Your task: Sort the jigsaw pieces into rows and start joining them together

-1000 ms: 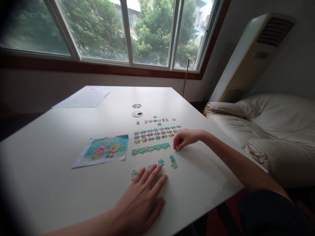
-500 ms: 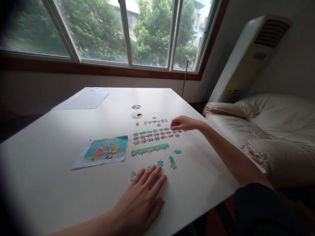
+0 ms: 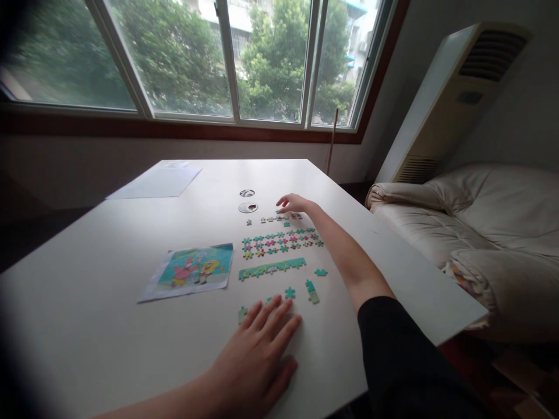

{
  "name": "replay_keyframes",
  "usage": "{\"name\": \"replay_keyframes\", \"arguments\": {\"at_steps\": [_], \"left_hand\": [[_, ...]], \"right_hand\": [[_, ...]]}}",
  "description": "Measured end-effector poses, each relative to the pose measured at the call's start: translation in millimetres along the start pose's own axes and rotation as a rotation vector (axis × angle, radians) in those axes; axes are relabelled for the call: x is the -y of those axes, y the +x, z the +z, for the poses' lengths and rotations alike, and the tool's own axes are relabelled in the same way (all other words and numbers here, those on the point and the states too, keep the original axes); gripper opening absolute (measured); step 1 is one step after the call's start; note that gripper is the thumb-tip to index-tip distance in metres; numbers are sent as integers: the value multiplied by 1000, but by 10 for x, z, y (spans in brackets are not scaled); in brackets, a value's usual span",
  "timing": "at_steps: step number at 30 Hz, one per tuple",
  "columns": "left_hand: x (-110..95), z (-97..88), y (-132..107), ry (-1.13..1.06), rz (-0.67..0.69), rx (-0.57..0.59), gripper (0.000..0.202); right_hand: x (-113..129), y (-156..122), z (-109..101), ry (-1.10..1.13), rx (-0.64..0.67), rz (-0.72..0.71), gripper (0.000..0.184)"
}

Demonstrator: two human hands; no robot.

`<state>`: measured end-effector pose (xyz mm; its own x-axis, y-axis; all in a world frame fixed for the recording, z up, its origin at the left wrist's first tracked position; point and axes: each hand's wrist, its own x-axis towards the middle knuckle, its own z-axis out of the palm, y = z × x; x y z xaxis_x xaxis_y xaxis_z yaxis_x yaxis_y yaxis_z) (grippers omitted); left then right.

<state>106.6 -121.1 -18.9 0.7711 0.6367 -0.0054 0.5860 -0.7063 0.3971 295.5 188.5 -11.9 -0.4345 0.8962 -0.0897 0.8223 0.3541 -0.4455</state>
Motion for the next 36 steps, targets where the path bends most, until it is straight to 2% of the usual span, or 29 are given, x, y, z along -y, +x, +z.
{"name": "replay_keyframes", "arguments": {"at_steps": [8,12,15,18,22,25,28,29,32,36], "left_hand": [[-9,-11,-1,3,-4,-7,47],[-3,5,1,13,0,-17,47],[-4,5,-2,19,2,-19,47],[-5,-4,-10,12,4,-9,47],[1,9,-16,26,5,-26,47],[11,53,-10,37,12,-50,47],[20,110,1,45,4,-58,47],[23,127,5,49,-1,-61,48],[31,158,12,61,-8,-74,47],[26,141,8,68,-10,-78,46]], "right_hand": [[1,157,91,53,60,123,36],[28,136,100,89,12,127,32],[22,28,93,138,-53,78,27],[-26,-216,54,203,-71,16,23],[-135,-776,-8,282,-3,-43,31],[-213,-1274,-30,389,176,-57,37],[-255,-1693,-28,363,388,-35,34],[-258,-1797,-20,341,417,-20,34],[-245,-1988,25,308,372,-11,35],[-218,-2046,104,295,262,-47,36]]}}
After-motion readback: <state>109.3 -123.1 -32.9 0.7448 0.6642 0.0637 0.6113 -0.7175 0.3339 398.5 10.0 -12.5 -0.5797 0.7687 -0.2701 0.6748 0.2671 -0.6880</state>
